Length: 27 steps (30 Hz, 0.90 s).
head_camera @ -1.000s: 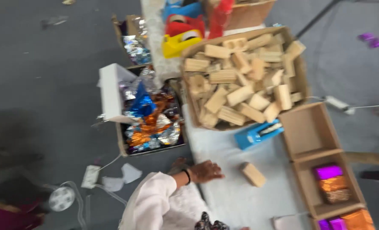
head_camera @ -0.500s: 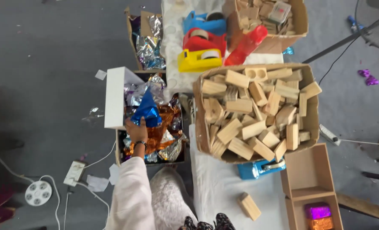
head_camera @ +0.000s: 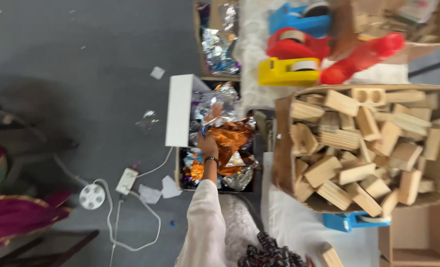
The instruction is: Wrap bars of soap in decorative paper and metallic foil.
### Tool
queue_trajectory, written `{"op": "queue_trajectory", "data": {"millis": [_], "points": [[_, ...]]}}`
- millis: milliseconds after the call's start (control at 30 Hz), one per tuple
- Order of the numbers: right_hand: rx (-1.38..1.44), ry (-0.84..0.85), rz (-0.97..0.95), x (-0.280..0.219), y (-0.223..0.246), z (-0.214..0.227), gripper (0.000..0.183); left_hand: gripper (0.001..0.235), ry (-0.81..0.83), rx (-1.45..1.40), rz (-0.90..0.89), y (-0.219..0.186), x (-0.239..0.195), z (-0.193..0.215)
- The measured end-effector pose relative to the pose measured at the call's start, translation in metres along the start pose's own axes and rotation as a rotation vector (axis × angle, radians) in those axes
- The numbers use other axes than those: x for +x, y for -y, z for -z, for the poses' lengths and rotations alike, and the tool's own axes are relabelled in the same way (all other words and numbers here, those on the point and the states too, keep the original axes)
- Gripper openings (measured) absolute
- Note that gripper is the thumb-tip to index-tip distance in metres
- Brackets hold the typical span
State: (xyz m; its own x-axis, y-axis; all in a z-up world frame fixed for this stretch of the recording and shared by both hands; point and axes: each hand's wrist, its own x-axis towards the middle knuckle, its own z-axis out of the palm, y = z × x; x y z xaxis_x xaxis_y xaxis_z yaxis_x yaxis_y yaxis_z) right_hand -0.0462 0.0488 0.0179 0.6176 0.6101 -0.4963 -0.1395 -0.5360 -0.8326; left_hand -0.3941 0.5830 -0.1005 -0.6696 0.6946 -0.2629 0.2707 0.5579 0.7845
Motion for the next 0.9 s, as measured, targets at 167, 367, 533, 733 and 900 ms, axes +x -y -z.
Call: {"op": "queue_trajectory", "data": {"millis": [167,367,533,733,900], "points": [[-0.111,0.03,0.102,0.093,0.023,-0.105,0.03,0.045,0.444,-1.216,0.398,0.002,0.028,0.06],[-0.306,0.446,0.363,0.072,0.268,-0.273,0.024,0.047,0.444,-1.233,0.474,-0.063,0.001,0.149],[-1.169,0.644,0.939,0.061,0.31,-0.411,0.094,0.051,0.549,-1.152,0.461,-0.019,-0.024,0.129],[-1.616,0.725,0.557,0.171,0.11,-0.455,0.08,0.044,0.411,-1.246,0.535,-0.002,0.026,0.133],[-1.585,0.751,0.457,0.116,0.172,-0.443,0.075,0.035,0.397,-1.265,0.534,-0.063,0.019,0.193]]}}
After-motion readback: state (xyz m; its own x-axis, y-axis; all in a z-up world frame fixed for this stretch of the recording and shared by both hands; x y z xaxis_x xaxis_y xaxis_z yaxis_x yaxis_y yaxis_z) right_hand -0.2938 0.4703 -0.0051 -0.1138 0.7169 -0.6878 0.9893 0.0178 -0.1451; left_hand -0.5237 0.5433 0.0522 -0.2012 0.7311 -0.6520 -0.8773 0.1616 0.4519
